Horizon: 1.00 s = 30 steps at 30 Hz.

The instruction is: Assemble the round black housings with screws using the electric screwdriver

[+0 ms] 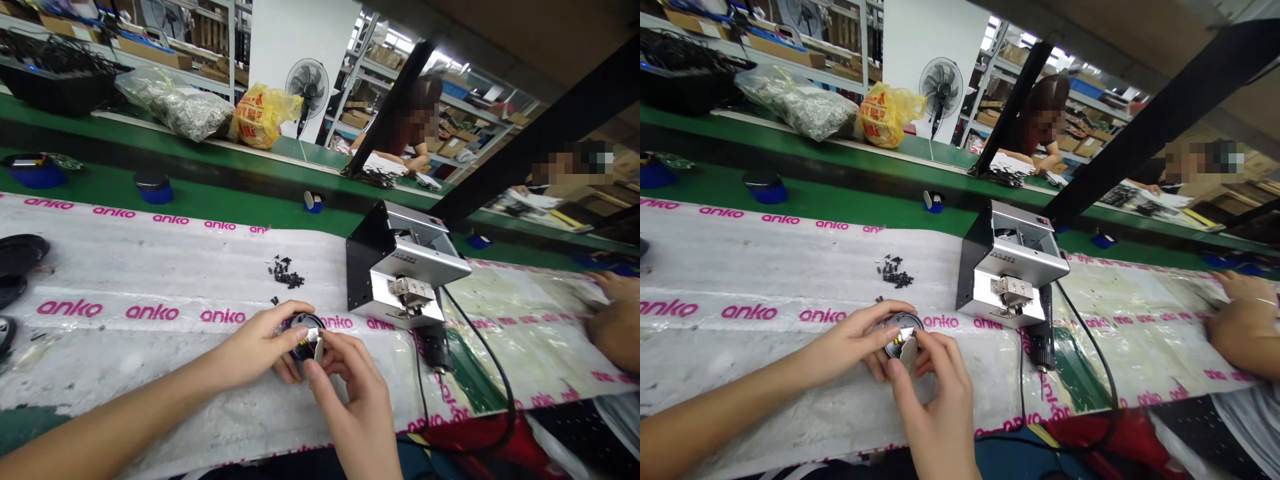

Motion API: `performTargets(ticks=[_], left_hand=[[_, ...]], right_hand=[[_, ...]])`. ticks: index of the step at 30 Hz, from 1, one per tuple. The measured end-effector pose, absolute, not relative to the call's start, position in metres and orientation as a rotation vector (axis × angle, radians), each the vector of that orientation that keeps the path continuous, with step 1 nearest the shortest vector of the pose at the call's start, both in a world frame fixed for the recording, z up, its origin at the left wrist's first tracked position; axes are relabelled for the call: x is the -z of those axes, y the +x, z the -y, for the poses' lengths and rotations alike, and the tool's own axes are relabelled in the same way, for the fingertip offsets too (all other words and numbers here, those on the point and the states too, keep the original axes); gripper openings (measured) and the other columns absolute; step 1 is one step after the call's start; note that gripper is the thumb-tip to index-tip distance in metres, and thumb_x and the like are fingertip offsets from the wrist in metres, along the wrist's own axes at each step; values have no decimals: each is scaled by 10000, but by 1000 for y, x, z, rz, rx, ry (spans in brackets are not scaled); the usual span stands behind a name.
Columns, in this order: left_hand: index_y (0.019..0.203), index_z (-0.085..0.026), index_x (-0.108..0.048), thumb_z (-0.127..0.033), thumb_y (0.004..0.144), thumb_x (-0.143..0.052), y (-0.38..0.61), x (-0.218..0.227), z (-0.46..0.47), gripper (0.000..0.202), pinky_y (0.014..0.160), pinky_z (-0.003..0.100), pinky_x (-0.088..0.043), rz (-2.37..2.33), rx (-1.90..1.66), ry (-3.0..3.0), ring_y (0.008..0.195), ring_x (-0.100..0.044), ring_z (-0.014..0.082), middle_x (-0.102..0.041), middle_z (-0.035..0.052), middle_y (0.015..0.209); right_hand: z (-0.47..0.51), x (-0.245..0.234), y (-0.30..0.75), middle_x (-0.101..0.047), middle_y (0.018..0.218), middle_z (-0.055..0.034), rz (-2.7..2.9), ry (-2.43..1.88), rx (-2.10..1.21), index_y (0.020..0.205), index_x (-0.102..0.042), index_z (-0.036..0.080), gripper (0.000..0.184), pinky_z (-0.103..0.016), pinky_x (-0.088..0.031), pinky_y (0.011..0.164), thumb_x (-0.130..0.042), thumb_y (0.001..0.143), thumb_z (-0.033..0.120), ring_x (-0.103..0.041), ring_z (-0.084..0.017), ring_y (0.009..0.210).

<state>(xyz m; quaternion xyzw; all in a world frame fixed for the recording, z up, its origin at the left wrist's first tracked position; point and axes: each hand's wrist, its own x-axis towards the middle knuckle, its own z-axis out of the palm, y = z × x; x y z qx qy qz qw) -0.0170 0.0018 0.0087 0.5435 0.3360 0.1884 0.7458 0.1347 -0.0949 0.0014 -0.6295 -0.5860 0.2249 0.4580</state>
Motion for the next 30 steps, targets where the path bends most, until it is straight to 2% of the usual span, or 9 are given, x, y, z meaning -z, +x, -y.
performTargets(ticks=[4, 7, 10, 14, 17, 22, 27, 30], left_hand=[[1313, -232, -508, -382, 917, -584, -17, -8, -2, 430, 596, 276, -599, -732, -416, 1213, 612, -705, 169, -685, 15, 797], [1256, -239, -534, -392, 923, -566, -14, -6, -1, 368, 530, 251, -579, -768, -456, 1242, 564, -684, 159, -670, -2, 740], [1195, -229, -537, -353, 926, -541, -9, -6, 1, 296, 445, 216, -540, -812, -471, 1246, 478, -651, 149, -623, -35, 612], [1098, -234, -548, -262, 908, -513, -5, -8, 0, 196, 354, 170, -477, -841, -480, 1217, 386, -614, 122, -602, -56, 602], [1060, -234, -564, -269, 895, -543, -6, -8, -4, 171, 337, 158, -469, -768, -452, 1188, 379, -620, 112, -627, -45, 666], [1131, -227, -581, -256, 873, -597, -13, -4, -11, 260, 376, 177, -514, -699, -406, 1123, 416, -656, 130, -665, -25, 691], [1308, -228, -544, -229, 848, -669, -24, -1, -19, 476, 616, 271, -608, -493, -326, 1098, 650, -754, 189, -716, 38, 867], [1359, -221, -513, -134, 799, -693, -29, -1, -23, 595, 672, 281, -599, -424, -286, 1090, 718, -760, 203, -733, 30, 799]], right_hand=[[92, -5, 138, -612, 996, -72, 1353, -1539, -711, 1099, -648, 215, 221, -259, -577, 635, -618, 917, 336, -646, -157, 759], [90, -7, 141, -596, 936, -50, 1471, -1570, -658, 1112, -638, 224, 227, -266, -580, 646, -626, 907, 319, -637, -155, 737], [87, -11, 143, -583, 922, -46, 1601, -1656, -469, 1141, -624, 220, 258, -282, -578, 667, -630, 902, 318, -628, -160, 734], [81, -18, 149, -565, 1044, -88, 1806, -1644, -246, 1206, -597, 219, 287, -300, -577, 781, -595, 921, 254, -630, -202, 930], [74, -24, 157, -530, 1162, -96, 1951, -1565, -338, 1291, -551, 265, 344, -297, -556, 862, -530, 956, 190, -597, -201, 1063], [63, -32, 173, -535, 1215, -65, 2117, -1450, -591, 1287, -555, 319, 379, -310, -526, 938, -568, 945, 156, -586, -191, 1117], [56, -38, 179, -596, 1212, -47, 2165, -1396, -555, 1184, -609, 290, 295, -306, -532, 933, -641, 915, 173, -605, -188, 1111], [54, -38, 176, -618, 1200, -51, 2209, -1329, -540, 1150, -636, 275, 251, -324, -546, 915, -645, 915, 186, -618, -194, 1093]])
